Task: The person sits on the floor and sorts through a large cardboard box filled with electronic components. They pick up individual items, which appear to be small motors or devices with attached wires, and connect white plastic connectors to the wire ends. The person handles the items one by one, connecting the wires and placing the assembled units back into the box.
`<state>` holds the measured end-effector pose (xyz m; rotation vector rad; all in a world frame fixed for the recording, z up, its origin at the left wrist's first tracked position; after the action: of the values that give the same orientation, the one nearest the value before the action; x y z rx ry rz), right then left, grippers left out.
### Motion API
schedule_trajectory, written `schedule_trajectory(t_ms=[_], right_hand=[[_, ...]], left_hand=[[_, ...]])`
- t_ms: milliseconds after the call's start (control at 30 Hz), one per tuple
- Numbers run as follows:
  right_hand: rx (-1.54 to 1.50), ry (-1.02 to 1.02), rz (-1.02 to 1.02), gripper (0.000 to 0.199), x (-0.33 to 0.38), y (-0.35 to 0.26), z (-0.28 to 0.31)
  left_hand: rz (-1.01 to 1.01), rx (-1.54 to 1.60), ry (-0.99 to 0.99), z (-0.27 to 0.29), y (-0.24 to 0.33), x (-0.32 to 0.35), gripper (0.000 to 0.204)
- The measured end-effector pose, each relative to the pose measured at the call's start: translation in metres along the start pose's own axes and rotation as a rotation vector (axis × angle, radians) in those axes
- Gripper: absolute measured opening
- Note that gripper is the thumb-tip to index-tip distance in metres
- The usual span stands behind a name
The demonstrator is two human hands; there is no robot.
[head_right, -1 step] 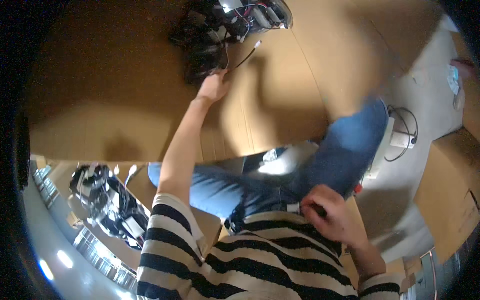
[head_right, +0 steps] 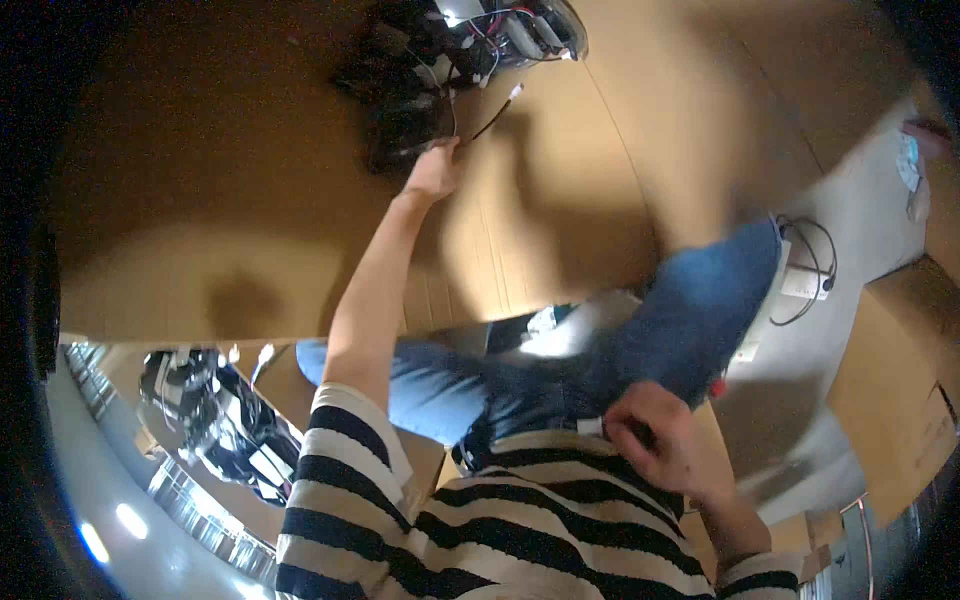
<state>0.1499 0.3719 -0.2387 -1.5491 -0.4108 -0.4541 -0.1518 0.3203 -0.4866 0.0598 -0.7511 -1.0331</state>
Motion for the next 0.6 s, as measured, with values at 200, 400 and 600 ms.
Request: schedule_trajectory(t_ms=[200,400,600], right_hand=[[-0.073,-0.042,-0.220,0.008,-0.034,0.014,0.016],[-0.092,-0.087,-0.284,0.009,-0.055,0.026,0.022],[-0.098,-0.072,-0.271,0.007,-0.059,0.017,0.020]], left_hand=[[0.350,0.343,-0.034,-0.072,-0.055,-0.095,0.070],[0.534,0.151,0.009,-0.099,-0.066,-0.108,0.077],[0.490,0.186,-0.103,-0.096,-0.032,-0.064,0.026]])
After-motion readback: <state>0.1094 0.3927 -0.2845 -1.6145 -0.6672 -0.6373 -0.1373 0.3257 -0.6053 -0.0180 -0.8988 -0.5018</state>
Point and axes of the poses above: each hand's wrist, its own x-axis away from the middle knuckle, its own z-axis out of the back of the hand, y = z × x, the point moved 7 cm from there along -x, towards the middle knuckle, and after that the axes turned 12 degrees about -y, right-handed, at the moved point
